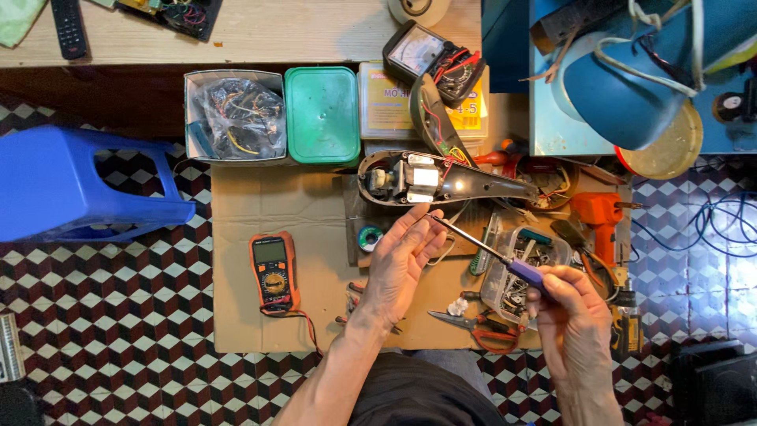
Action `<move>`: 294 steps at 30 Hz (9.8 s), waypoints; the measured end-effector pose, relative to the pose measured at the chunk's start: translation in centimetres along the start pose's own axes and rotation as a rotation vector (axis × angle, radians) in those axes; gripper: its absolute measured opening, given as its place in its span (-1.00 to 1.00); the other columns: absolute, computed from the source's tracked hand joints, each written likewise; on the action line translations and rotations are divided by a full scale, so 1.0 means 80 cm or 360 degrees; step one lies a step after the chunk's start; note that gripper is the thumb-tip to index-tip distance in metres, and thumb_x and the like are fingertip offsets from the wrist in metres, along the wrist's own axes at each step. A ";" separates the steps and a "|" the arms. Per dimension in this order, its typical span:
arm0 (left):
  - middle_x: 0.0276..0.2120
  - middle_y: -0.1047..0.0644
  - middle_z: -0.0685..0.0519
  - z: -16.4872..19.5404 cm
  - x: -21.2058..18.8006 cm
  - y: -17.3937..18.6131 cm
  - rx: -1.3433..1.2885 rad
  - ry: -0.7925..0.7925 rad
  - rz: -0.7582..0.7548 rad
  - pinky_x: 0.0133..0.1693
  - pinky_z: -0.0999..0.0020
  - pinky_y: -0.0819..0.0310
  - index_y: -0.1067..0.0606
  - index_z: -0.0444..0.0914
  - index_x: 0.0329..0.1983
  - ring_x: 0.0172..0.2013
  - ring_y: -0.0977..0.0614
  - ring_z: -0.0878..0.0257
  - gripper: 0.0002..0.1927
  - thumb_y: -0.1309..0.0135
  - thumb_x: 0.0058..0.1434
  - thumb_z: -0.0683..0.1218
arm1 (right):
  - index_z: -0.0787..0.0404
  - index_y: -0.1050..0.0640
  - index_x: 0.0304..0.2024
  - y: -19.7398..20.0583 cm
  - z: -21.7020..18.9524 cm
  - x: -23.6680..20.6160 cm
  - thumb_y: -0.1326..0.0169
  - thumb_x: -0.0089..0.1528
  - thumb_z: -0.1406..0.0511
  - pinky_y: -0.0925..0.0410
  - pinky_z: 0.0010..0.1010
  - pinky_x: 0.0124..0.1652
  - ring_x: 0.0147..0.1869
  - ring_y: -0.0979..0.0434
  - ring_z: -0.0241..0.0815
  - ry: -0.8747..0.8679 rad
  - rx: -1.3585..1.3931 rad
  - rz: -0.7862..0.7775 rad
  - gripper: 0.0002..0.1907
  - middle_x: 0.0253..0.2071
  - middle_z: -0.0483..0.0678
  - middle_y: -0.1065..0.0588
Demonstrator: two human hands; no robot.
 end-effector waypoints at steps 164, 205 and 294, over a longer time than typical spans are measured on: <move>-0.28 -0.63 -0.29 -0.403 0.109 -0.045 0.3336 0.0672 0.0016 -0.10 -0.04 -0.57 -0.03 -0.19 0.53 -0.20 -0.68 -0.19 -0.11 -0.10 0.13 -0.19 | 0.03 -0.56 0.21 0.191 0.033 0.242 0.12 0.18 0.34 -0.44 -0.03 0.04 -0.13 -0.65 0.26 -0.0043 -0.2627 -0.0822 -0.46 -0.16 0.34 -0.58; -0.32 -0.61 -0.31 -0.387 0.055 -0.047 0.3007 -0.0445 0.0095 -0.24 -0.09 -0.56 -0.57 -0.39 -0.26 -0.32 -0.65 -0.24 -0.85 -0.05 0.17 -0.21 | 0.51 -0.45 0.11 0.296 0.015 0.125 0.18 0.31 0.38 -0.55 -0.15 -0.04 0.02 -0.66 0.16 -0.0740 0.0053 -0.0563 -0.61 -0.03 0.37 -0.56; -0.18 -0.62 -0.03 -0.403 0.044 0.008 0.0464 0.0336 0.0590 -0.15 0.50 -0.64 -0.46 -0.40 0.23 -0.28 -0.66 0.34 -0.55 -0.13 0.33 -0.10 | 0.45 -0.56 -0.12 0.282 0.051 0.185 -0.14 0.30 0.33 -0.51 -0.40 -0.29 -0.31 -0.65 -0.05 -0.0429 0.0005 -0.0237 -0.76 -0.30 0.17 -0.59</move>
Point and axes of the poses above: each hand's wrist, its own x-axis towards the middle knuckle, its own y-axis out of the back of the hand, z = x × y, the point moved 7 cm from there along x, towards the middle knuckle
